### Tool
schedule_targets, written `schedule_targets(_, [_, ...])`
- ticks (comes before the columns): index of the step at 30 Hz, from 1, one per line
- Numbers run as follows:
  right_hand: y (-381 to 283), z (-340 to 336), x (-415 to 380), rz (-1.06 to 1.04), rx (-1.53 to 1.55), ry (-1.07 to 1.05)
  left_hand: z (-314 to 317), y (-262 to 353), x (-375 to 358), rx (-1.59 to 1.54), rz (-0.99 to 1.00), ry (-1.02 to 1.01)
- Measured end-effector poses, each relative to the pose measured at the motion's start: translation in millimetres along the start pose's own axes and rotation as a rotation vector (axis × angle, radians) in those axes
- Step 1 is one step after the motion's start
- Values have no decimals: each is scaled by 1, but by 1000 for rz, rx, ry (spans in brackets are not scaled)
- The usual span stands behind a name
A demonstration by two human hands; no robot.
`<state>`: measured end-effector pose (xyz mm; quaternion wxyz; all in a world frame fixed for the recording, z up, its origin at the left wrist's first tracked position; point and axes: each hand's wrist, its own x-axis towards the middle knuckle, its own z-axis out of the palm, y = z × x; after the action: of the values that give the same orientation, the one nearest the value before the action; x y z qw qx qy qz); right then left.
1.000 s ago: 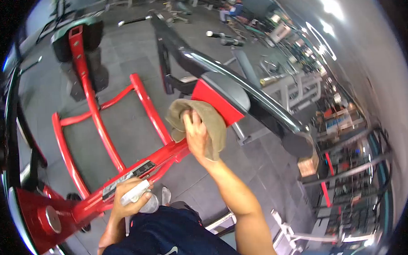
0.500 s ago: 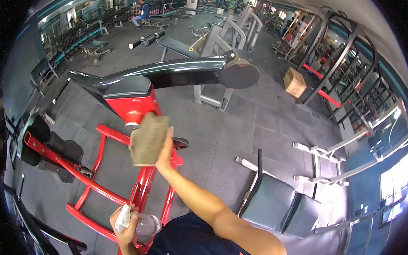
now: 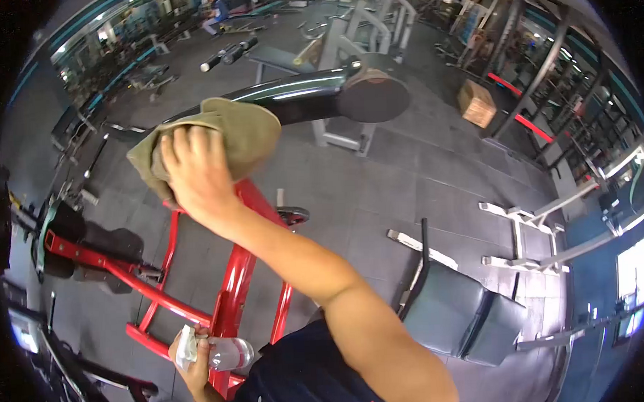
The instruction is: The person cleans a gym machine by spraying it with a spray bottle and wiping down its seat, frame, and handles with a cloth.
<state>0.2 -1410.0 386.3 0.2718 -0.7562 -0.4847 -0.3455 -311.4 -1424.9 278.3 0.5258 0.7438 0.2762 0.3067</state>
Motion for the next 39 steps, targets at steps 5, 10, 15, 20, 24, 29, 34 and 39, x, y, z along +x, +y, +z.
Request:
schedule_targets(5, [34,73,-108,159,620,390,8,4,-4,-26,-16,101])
schedule_targets(10, [117,130,-166,205,795,-371,10,2,-5,-1,-115,147])
schedule_targets(15, [155,201,-149,466,963,-339,20,12,8,148,-132,131])
schedule_targets(20, [102,190,-286,343,1030,-333,27,26,12,180,-181,190])
schedule_targets(24, [66,180,-323,43,980,-504,33,34,6,170,-251,262])
schedule_targets(29, [30,236,-216,-343,270,-1263,32,34,-18,233,-275,329])
schedule_targets(34, [-57,286,-194,-681,438,-1950,40,34,-58,36,-309,522])
schedule_targets(39, [-57,357,-240,-405,426,-2235,49,29,-87,31,-367,671])
